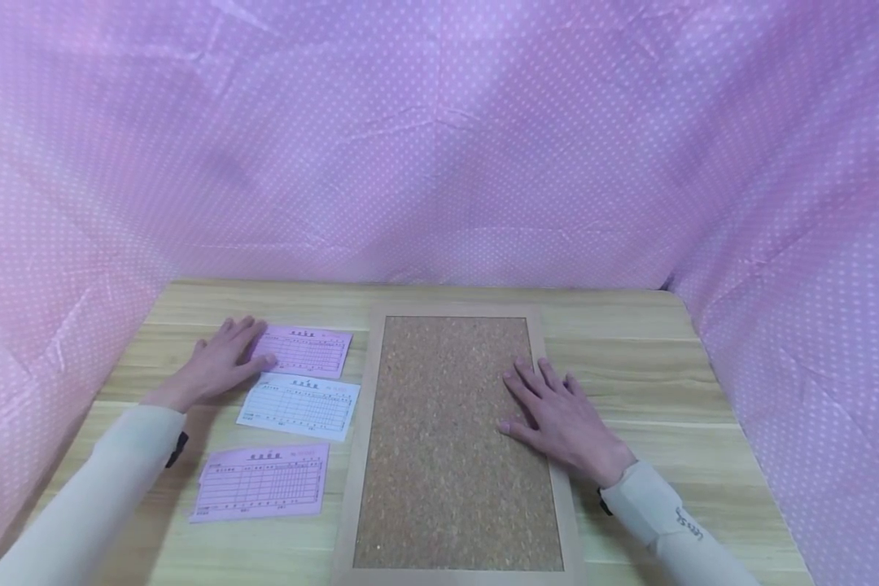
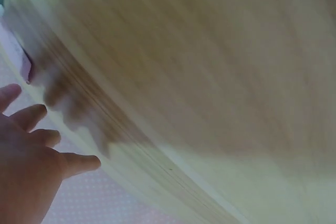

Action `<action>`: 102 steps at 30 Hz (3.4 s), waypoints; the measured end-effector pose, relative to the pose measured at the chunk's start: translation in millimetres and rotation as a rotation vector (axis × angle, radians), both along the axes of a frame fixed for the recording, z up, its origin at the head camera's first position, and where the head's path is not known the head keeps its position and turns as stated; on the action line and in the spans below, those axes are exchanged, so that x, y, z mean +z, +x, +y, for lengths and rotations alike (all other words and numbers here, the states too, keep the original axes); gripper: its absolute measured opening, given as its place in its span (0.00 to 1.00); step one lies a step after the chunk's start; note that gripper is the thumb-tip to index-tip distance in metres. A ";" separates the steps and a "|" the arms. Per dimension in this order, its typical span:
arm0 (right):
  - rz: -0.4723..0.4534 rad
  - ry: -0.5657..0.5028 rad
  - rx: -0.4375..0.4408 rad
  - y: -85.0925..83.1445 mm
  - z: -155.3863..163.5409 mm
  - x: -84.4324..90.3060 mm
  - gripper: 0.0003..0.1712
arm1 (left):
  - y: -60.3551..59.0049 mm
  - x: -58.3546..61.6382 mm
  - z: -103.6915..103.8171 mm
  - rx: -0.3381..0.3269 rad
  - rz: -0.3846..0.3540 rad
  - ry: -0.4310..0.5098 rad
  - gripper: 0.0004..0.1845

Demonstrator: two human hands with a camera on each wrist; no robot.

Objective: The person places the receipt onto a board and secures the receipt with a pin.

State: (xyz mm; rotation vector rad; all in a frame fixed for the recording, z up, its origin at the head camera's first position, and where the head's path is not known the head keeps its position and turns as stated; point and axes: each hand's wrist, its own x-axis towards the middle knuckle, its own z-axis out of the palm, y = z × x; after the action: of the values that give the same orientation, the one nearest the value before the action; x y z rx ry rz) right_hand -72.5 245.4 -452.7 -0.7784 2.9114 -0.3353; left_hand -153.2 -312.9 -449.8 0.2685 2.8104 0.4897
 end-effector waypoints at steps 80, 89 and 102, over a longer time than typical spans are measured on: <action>-0.073 -0.044 -0.074 -6.1 -9.3 7.4 0.43 | 37.8 32.3 45.8 0.331 0.303 0.732 0.32; 0.098 -0.095 -0.025 -16.2 -22.1 18.6 0.36 | 42.8 38.9 70.5 0.314 0.320 0.811 0.31; 0.104 -0.306 -0.053 -22.9 -50.9 43.3 0.36 | 53.4 42.8 107.3 0.273 0.297 0.966 0.31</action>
State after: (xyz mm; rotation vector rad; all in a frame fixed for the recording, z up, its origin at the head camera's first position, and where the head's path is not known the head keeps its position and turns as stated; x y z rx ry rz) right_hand -95.4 194.5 -409.4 -0.7773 3.0220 -0.7832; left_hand -99.8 -205.6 -407.0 0.1369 2.6391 1.9912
